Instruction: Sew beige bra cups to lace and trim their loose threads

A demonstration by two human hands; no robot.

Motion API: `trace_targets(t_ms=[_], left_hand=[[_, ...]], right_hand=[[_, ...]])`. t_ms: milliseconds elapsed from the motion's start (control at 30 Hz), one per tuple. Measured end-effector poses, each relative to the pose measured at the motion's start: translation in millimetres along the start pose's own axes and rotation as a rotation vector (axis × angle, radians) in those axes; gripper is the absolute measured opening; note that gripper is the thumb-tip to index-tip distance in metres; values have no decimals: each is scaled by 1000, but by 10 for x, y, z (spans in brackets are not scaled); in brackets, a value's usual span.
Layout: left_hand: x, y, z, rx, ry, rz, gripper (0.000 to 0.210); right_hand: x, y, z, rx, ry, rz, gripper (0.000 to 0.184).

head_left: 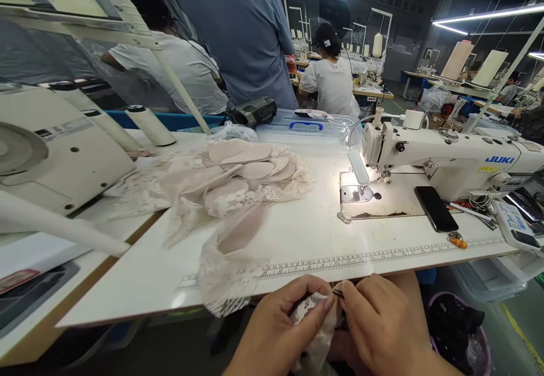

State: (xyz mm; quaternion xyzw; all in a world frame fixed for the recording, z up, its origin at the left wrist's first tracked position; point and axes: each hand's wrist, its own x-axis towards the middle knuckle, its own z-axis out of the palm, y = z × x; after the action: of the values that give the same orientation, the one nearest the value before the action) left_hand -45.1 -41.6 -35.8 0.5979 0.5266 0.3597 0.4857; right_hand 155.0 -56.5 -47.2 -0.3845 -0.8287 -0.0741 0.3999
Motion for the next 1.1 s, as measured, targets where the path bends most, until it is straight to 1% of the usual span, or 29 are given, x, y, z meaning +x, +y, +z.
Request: trace_targets(t_ms=[100,167,233,300,333,400,433,467,500,567,600,667,700,800,900,1033,1100], left_hand=[[-6,-3,13,-10,-11,-4,18],[-12,19,23,-28,1,-10,17],[-16,57,28,-63,29,-20,17],[-13,92,20,-82,29,-11,17],[-8,103,12,-76,14,17,17],[8,101,-9,-52,-28,108,17],[17,88,-18,-46,-40,157,17],[24,70,-24,-48,-45,192,17],[29,48,-26,-58,-48,203,18],[37,-2,-16,-83,-85,166,21],[41,-28,-6,-94,-108,130,23],[52,-76,17,-99,-133,64,30],[57,-96,27,-99,-130,45,33],[66,-128,44,-106,-79,22,36],[54,-110,43,-115,-39,18,33],[37,-72,29,-88,3,54,26],[37,-79,20,-66,-8,94,26]], right_hand=[[5,9,12,13,-17,-23,29],[-7,14,7,90,-66,27,27],[-18,16,-10,252,-112,168,23],[-14,21,-33,467,-158,364,22],[-4,28,-44,572,-195,454,22],[25,50,-57,744,-277,589,12],[40,65,-59,811,-309,637,16],[51,80,-57,865,-322,677,23],[57,95,-53,905,-322,715,28],[45,113,-42,945,-311,768,32],[27,115,-36,938,-310,768,32],[-29,108,-30,835,-294,704,26],[-61,101,-30,741,-269,645,22],[-136,84,-39,419,-164,419,30],[-136,82,-55,242,-121,270,20],[-71,81,-74,161,-128,214,16],[-50,75,-77,152,-129,201,17]])
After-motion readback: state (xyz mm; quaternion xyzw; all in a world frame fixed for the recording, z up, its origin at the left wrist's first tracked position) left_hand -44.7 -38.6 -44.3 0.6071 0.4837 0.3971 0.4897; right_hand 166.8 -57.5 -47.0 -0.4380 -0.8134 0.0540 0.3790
